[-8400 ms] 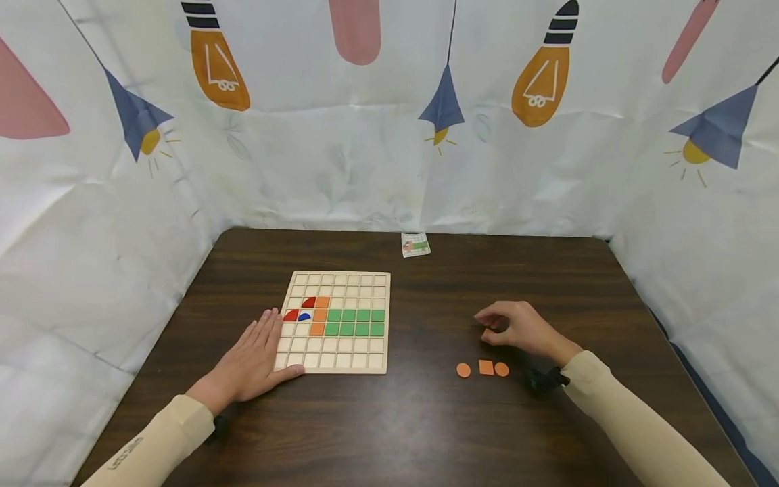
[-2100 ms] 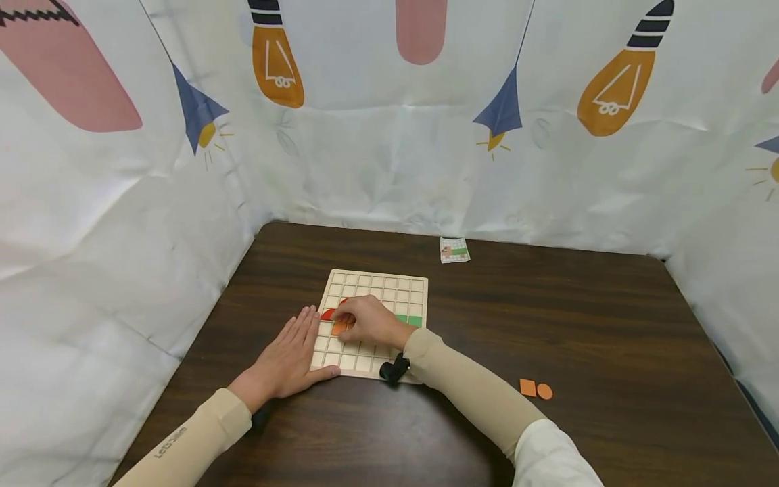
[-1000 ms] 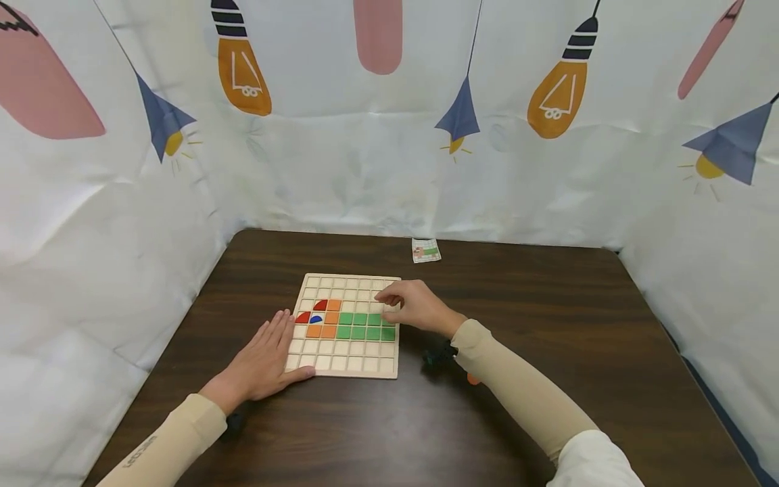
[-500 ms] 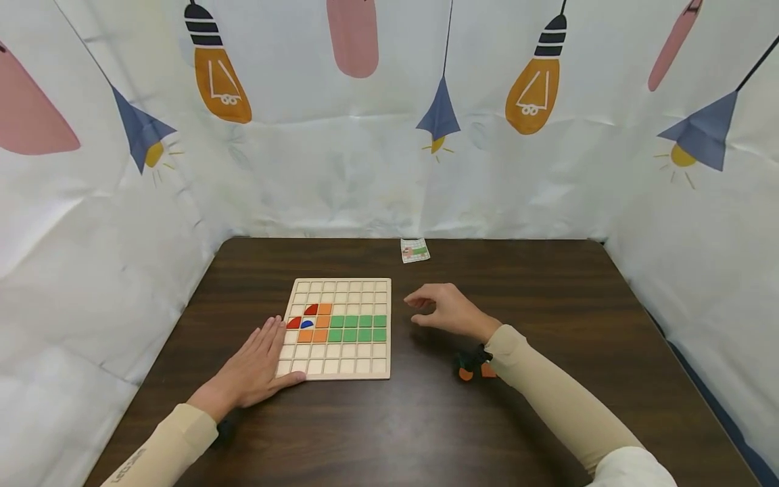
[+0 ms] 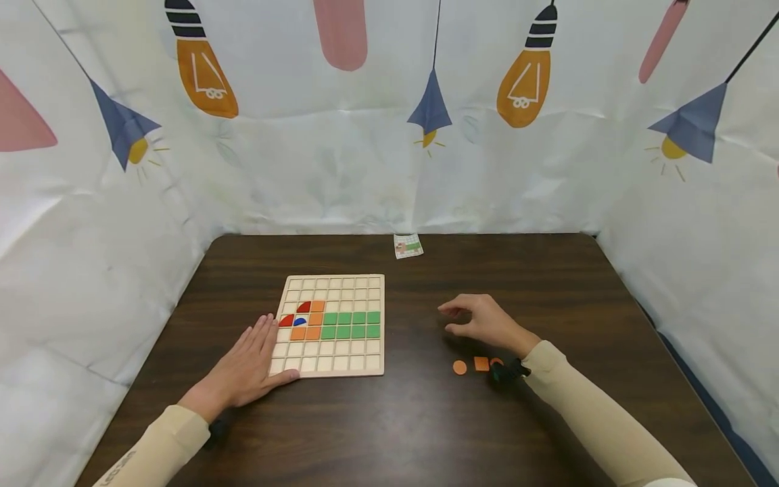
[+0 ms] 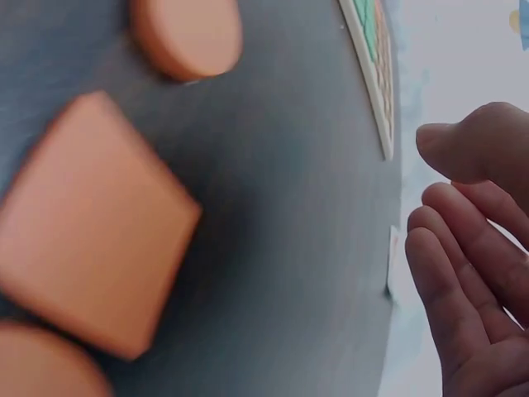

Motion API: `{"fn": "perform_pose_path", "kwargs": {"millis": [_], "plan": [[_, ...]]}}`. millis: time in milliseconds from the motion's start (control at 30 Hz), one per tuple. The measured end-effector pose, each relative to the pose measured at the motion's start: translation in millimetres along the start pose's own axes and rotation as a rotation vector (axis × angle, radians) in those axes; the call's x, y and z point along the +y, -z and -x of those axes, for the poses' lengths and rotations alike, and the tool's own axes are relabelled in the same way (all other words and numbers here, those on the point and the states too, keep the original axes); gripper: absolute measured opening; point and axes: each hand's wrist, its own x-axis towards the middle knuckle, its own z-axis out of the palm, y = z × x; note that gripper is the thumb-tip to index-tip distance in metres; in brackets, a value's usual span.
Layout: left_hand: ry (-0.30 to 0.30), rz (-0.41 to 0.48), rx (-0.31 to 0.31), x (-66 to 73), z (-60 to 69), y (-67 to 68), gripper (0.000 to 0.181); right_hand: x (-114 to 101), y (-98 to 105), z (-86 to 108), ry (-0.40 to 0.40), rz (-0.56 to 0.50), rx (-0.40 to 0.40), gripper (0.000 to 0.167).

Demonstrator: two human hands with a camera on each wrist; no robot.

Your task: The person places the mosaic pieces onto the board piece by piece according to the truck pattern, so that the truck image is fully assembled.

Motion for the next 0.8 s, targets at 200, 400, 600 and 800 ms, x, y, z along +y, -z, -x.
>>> {"fn": "perform_pose_path", "kwargs": {"millis": [200,400,600,800], "plan": [[0.014,0.026,-0.016,-1.2,-0.5,-1.2,0.117,6.3,2.2,21.5,-0.008,0.010,-0.014,0.038],[0.016,0.029,-0.021,-0.2,-0.6,-1.6,0.117,12.1,2.3,43.2,-0.044,0.003,-0.039,0.039],[0.019,0.039,-0.028,0.3,-0.9,-2.4,0.117,18.1,0.0,61.6,-0.085,-0.060,-0.028,0.044],[0.018,0.036,-0.030,-0.3,-2.7,-3.1,0.117,23.1,-2.7,72.7,-0.044,-0.062,-0.021,0.044]]}}
